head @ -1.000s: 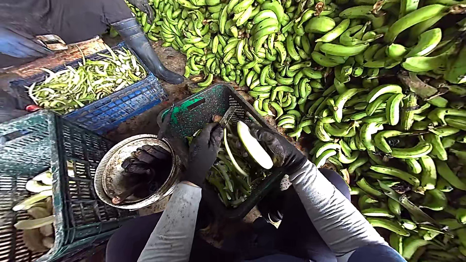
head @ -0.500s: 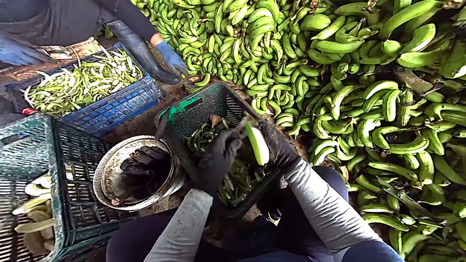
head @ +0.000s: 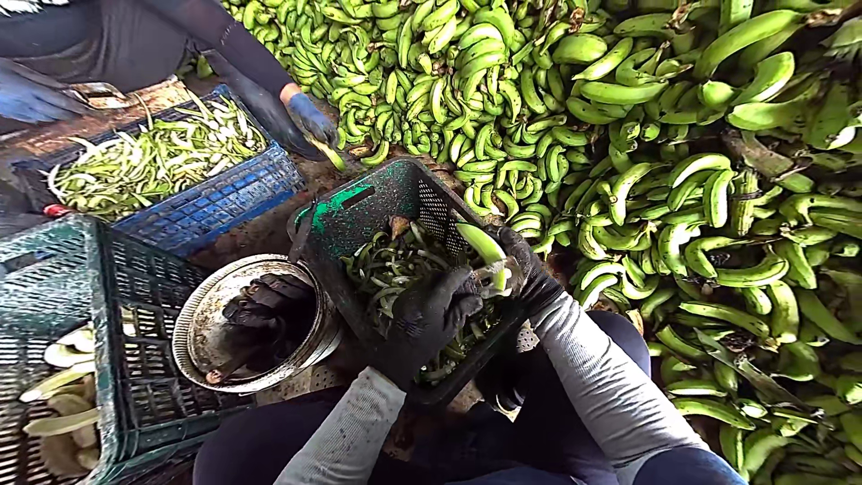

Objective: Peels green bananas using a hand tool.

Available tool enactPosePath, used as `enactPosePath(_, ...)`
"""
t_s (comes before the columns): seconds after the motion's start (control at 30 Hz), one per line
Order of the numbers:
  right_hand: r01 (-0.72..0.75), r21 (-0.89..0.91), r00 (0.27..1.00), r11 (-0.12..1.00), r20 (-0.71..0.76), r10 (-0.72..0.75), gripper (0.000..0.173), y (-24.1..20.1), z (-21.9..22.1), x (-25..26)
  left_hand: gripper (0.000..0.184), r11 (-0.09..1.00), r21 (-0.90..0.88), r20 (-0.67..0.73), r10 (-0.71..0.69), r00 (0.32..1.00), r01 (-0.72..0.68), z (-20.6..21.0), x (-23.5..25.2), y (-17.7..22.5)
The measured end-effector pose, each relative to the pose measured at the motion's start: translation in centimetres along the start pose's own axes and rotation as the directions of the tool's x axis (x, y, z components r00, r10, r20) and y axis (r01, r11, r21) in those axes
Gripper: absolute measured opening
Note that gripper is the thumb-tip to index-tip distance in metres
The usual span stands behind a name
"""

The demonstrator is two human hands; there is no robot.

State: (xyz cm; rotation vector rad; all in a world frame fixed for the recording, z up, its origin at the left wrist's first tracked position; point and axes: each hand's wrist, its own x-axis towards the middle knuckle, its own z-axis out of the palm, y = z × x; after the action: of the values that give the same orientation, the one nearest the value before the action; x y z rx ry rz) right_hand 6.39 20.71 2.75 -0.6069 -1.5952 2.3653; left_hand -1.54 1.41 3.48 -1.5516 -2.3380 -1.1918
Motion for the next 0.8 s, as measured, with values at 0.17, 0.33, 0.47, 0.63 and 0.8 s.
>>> enactPosePath(0.17, -0.035, -0.016, 0.993, 0.999, 0.112, 0.037, 0.037, 0.0, 1.8, 0.0, 0.041, 0.927, -0.007, 0.033, -0.374, 0.927, 0.375, -1.8, 1.5, -2.5)
enactPosePath(0.33, 0.243, -0.48, 0.97, 0.843, 0.149, -0.194, 0.044, -2.6, 2.9, -0.5, 0.047, 0.704, -0.42, 0.041, -0.615, 0.787, 0.572, -4.9, 0.7, -4.2)
enactPosePath(0.47, 0.449, -0.633, 0.89, 0.63, 0.261, -0.373, 0.034, -1.6, 6.0, 0.1, 0.033, 0.357, -0.789, 0.152, -0.676, 0.721, 0.501, -3.5, 1.0, -1.9)
enactPosePath(0.63, 0.332, -0.569, 0.943, 0.752, 0.215, -0.254, 0.041, -0.5, 8.5, 1.3, 0.024, 0.254, -0.858, 0.149, -0.71, 0.688, 0.447, -4.7, -2.2, -2.7)
enactPosePath(0.8, -0.212, -0.963, 0.971, 0.167, -0.189, 0.148, 0.045, 0.9, 1.3, 4.5, 0.032, 0.81, -0.324, -0.322, -0.581, 0.748, 0.489, -16.7, -7.2, -6.3)
